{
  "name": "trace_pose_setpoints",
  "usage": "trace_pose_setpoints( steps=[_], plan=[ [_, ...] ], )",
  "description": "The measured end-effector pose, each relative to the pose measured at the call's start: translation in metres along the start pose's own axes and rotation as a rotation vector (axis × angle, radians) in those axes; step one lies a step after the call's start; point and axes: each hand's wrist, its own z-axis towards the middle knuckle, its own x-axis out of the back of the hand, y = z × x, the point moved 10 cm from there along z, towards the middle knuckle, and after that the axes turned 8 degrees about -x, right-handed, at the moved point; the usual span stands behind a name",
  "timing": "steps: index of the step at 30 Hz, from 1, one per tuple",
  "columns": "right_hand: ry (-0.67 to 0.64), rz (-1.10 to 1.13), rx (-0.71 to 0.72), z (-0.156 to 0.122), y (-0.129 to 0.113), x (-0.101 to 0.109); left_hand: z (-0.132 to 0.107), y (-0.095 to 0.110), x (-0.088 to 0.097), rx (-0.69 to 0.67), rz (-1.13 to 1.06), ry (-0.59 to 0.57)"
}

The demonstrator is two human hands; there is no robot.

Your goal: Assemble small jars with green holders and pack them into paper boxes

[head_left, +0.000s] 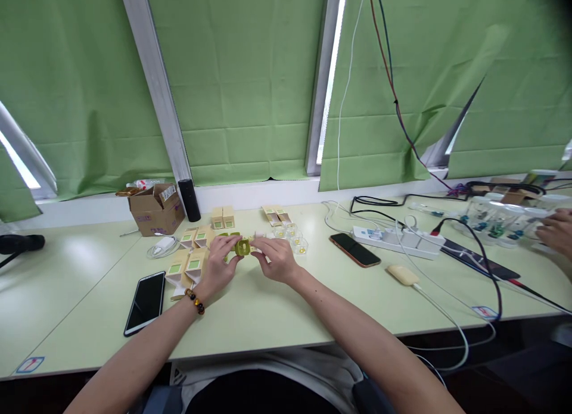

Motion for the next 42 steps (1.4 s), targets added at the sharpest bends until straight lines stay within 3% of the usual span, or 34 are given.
trace_pose_setpoints(
  steps=[6, 16, 20, 25, 30, 42],
  plan=[
    [-0.069, 0.034, -0.048, 0.002, 0.001, -0.005, -0.002, -0.004, 0.006, 0.076, 0.060, 0.031],
    [-0.145, 0.305, -0.154, -0.001, 0.010, -0.015, 0.002, 0.009, 0.003, -0.016, 0.064, 0.004],
    [-0.073, 0.464, -0.253, 0.002, 0.019, -0.012, 0.004, 0.012, 0.006, 0.014, -0.010, 0.015],
    [0.022, 0.573, -0.395, -0.001, 0.036, -0.013, -0.001, -0.006, 0.004, 0.148, -0.084, 0.050],
    [0.023, 0.580, -0.386, -0.005, 0.035, -0.017, -0.009, -0.027, -0.013, 0.279, -0.142, -0.023],
    [-0.022, 0.576, -0.345, -0.009, 0.029, -0.025, -0.008, -0.025, -0.017, 0.308, -0.194, -0.045]
  ],
)
